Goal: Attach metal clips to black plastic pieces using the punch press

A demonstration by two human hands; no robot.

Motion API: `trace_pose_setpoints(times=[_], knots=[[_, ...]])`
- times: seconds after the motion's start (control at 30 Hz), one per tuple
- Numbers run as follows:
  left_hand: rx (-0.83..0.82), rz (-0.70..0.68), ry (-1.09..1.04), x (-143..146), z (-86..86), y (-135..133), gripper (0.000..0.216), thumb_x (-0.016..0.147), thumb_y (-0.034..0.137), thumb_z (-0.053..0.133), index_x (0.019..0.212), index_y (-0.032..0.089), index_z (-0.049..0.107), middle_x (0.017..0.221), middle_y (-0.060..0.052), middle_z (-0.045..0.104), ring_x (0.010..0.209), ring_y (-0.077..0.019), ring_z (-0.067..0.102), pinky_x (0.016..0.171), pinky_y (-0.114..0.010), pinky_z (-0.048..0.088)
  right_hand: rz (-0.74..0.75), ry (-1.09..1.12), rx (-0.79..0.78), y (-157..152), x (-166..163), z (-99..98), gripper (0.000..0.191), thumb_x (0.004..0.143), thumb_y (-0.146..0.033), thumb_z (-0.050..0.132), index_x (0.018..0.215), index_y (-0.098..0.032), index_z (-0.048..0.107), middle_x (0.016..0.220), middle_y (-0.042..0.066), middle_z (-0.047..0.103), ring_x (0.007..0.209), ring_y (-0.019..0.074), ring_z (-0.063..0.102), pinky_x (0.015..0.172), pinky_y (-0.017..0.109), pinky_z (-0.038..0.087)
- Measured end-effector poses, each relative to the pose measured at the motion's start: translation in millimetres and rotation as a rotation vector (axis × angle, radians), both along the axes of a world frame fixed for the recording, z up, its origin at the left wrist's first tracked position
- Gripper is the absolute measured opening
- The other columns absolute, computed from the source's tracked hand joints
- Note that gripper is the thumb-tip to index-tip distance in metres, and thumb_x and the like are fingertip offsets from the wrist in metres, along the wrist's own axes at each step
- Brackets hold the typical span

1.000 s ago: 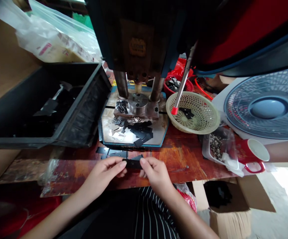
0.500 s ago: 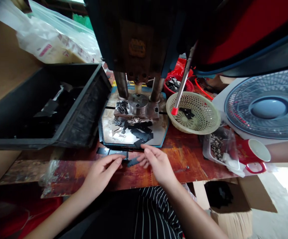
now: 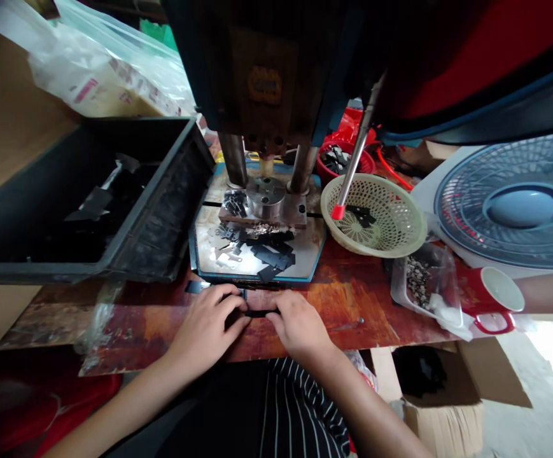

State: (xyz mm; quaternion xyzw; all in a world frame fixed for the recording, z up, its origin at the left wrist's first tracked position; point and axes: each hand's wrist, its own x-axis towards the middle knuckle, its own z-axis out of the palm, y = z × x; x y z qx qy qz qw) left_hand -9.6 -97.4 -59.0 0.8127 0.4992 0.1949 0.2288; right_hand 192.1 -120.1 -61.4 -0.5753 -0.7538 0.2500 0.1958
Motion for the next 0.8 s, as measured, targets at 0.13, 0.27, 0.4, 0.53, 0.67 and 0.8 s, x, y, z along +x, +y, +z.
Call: trace_pose_setpoints(times=[0.13,0.27,0.4,0.53,0.67,0.8], knots=[[-0.404,0.078,-0.364,1.7,5.5,-1.1,0.009,0.082,0.029,0.056,0.084,0.02,0.057,0.073,0.0,0.061,0.07,-0.0168,0.057,0.065,-0.03,0.046,-0.169,0.435,-0.32,-3.7,-3.8,0.0,0.014,0.085,-0.034,0.053,0.083,-0.021,0.056,0.056,-0.005,0.053,0.051,0.0118,0.052,0.051,0.024,0.044],[-0.68,0.229,-0.669,1.8,15.5,2.7,0.021,0.079,0.032,0.058,0.092,0.016,0.059,0.061,0.004,0.056,0.06,-0.0135,0.055,0.06,-0.026,0.044,-0.341,0.895,-0.463,-3.5,-4.3,2.4,0.03,0.086,-0.046,0.048,0.097,-0.019,0.055,0.058,-0.003,0.058,0.048,0.0116,0.057,0.047,0.023,0.046],[-0.709,0.292,-0.757,0.8,23.0,4.1,0.024,0.076,0.033,0.061,0.092,0.015,0.061,0.063,0.003,0.058,0.063,-0.0134,0.057,0.064,-0.026,0.045,-0.337,0.821,-0.23,-7.9,-1.0,6.1,0.025,0.087,-0.04,0.05,0.098,-0.02,0.06,0.076,0.003,0.066,0.066,0.0142,0.064,0.062,0.028,0.053],[-0.672,0.335,-0.755,0.0,25.0,0.9,0.023,0.074,0.032,0.064,0.092,0.016,0.062,0.07,0.001,0.062,0.067,-0.0136,0.058,0.065,-0.026,0.046,-0.223,0.489,0.01,-14.2,0.5,7.8,0.019,0.085,-0.028,0.055,0.101,-0.024,0.064,0.095,0.005,0.069,0.085,0.0174,0.065,0.078,0.031,0.053],[-0.654,0.353,-0.766,-0.4,25.1,-1.2,0.022,0.074,0.031,0.064,0.091,0.017,0.062,0.072,0.0,0.063,0.068,-0.0137,0.059,0.066,-0.025,0.046,-0.115,0.371,0.145,-14.5,0.5,7.5,0.023,0.087,-0.02,0.05,0.105,-0.024,0.063,0.093,0.004,0.069,0.082,0.0159,0.065,0.076,0.029,0.054],[-0.691,0.359,-0.793,0.5,26.7,-0.8,0.023,0.073,0.032,0.065,0.09,0.016,0.063,0.073,0.0,0.066,0.068,-0.0143,0.06,0.066,-0.025,0.047,-0.041,0.327,0.249,-12.8,-0.4,8.3,0.023,0.086,-0.018,0.051,0.104,-0.023,0.064,0.097,0.006,0.07,0.09,0.0179,0.064,0.081,0.032,0.052]])
